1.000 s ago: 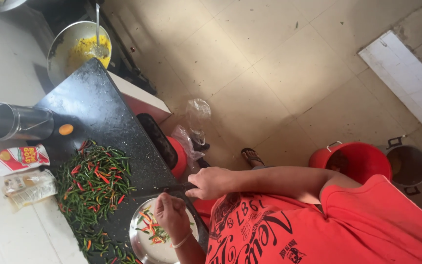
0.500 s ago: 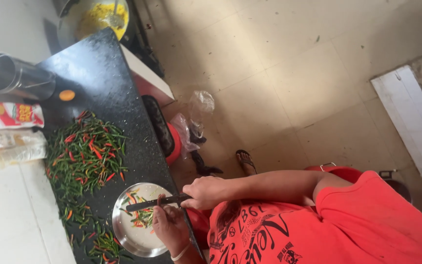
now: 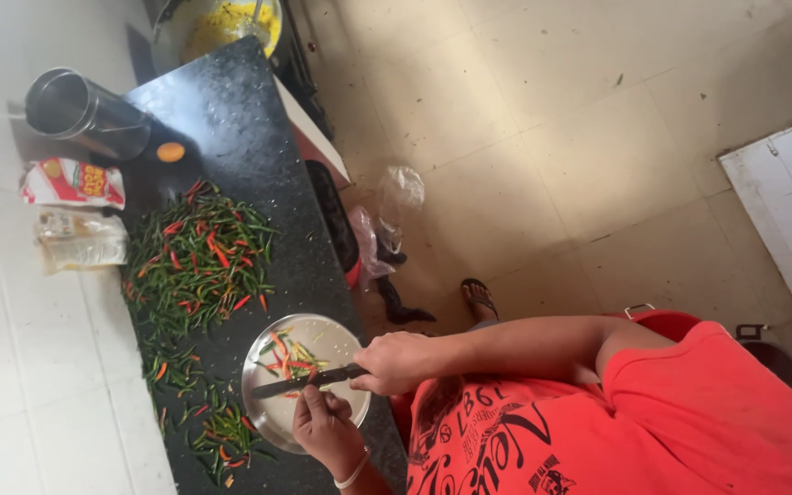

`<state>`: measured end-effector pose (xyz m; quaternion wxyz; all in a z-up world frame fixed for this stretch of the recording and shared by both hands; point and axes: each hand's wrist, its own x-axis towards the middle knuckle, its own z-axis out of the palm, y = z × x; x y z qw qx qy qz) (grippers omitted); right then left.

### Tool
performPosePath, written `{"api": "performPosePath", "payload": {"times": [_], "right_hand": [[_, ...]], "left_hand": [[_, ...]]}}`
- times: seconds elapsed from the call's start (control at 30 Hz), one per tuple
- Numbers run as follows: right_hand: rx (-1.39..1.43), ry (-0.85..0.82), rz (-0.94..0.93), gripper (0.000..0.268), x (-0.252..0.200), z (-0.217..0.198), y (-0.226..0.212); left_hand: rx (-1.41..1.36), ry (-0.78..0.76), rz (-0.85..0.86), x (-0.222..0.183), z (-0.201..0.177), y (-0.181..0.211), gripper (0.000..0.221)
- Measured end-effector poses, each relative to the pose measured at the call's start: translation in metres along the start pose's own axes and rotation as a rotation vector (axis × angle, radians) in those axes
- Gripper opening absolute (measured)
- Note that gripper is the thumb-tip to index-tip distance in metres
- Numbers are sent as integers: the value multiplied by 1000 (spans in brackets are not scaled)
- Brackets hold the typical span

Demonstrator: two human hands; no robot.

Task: The person stands at a kitchen counter and removes stems from red and green chili peppers, holding each pepper over a metal plate and cutting or pinching off the stem end with a knife. Trimmed peppers collect on the plate while whole peppers sit in a pile on the counter.

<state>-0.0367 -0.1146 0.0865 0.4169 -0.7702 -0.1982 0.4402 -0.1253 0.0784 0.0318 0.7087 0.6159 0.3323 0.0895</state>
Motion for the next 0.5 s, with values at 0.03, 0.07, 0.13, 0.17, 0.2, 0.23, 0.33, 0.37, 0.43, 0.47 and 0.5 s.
{"api": "performPosePath", "payload": {"times": [0.03,0.07,0.13,0.17,0.2,0.23,0.33,0.37,0.43,0.47,0.5], "right_hand": [[-2,-2,1,52,6,6,1],[-36,-2,-2,52,11,13,3],[-75,-18,-11,53,17,23,1],[-60,-18,-5,52,18,27,-3],[-60,-26,-3,51,19,27,-5],[-81,-51,-13,51,23,31,5],[-76,-58,-35,49,37,47,18],[-80,-14,-10,47,37,51,21],[-94,-30,-29,46,35,53,23],[-61,-8,-5,45,32,57,21],[-29,13,21,44,32,61,20]], "left_hand": [[-2,2,-1,7,-12,-8,27],[-91,-26,-32,12,-25,-17,24],[-185,-36,-62,16,-38,-23,27],[-241,-59,-98,16,-38,-19,23],[-310,-72,-126,15,-36,-18,20],[-327,-43,-118,13,-28,-17,20],[-206,119,-213,8,-25,-6,19],[-184,38,-196,6,-26,-7,23],[-161,29,-162,5,-29,-8,27],[-5,-61,5,4,-36,-10,28],[162,-153,160,5,-45,-12,30]]}}
